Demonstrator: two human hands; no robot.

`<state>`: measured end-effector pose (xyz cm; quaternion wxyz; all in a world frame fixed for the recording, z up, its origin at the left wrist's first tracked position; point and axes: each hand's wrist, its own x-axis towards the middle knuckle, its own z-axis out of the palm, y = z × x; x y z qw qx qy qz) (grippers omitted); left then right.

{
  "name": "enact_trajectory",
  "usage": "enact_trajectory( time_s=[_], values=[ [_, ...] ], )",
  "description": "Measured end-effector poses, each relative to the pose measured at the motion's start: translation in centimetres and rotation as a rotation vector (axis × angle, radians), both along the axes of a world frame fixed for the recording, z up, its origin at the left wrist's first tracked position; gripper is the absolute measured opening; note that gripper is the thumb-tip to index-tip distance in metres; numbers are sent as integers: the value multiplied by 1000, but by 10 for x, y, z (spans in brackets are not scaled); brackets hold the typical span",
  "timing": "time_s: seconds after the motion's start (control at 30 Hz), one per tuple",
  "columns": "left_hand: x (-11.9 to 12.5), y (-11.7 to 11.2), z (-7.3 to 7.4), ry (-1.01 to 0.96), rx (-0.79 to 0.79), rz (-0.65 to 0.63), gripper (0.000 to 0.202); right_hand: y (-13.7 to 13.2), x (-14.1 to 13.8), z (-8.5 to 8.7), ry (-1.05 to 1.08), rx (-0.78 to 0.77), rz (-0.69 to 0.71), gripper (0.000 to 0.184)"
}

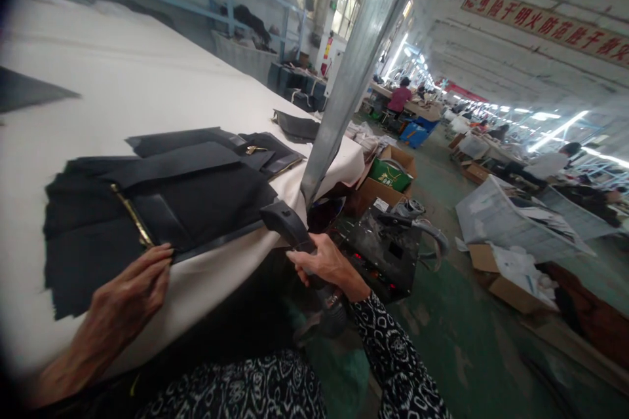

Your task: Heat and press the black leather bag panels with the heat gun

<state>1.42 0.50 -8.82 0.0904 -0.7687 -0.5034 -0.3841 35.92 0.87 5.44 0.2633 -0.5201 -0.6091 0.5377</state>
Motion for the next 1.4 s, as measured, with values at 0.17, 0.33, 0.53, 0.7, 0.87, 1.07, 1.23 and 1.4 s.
enact_trajectory(
  time_s=[0.17,0.33,0.53,0.7,0.87,1.07,1.23,1.4],
  values=[
    [-3,1,-3,-12,-45,-2,25,-12,-31,8,-49,-70,243,26],
    [0,3,0,-67,26,-4,20,-4,-73,-5,-117,-157,385,29],
    [2,2,6,-87,31,-2,23,9,-97,-15,-168,-165,418,27],
    [2,1,6,-97,-10,10,29,21,-112,-16,-169,-93,356,29],
    [2,2,1,-176,-58,13,27,17,-103,-4,-167,-122,271,28],
    [1,3,0,-196,-35,42,26,-11,-87,12,-198,-208,244,24],
    [1,3,1,-151,-9,59,29,-9,-104,12,-233,-215,292,23],
    [3,3,1,-178,-36,55,30,9,-121,9,-220,-255,313,24]
  ],
)
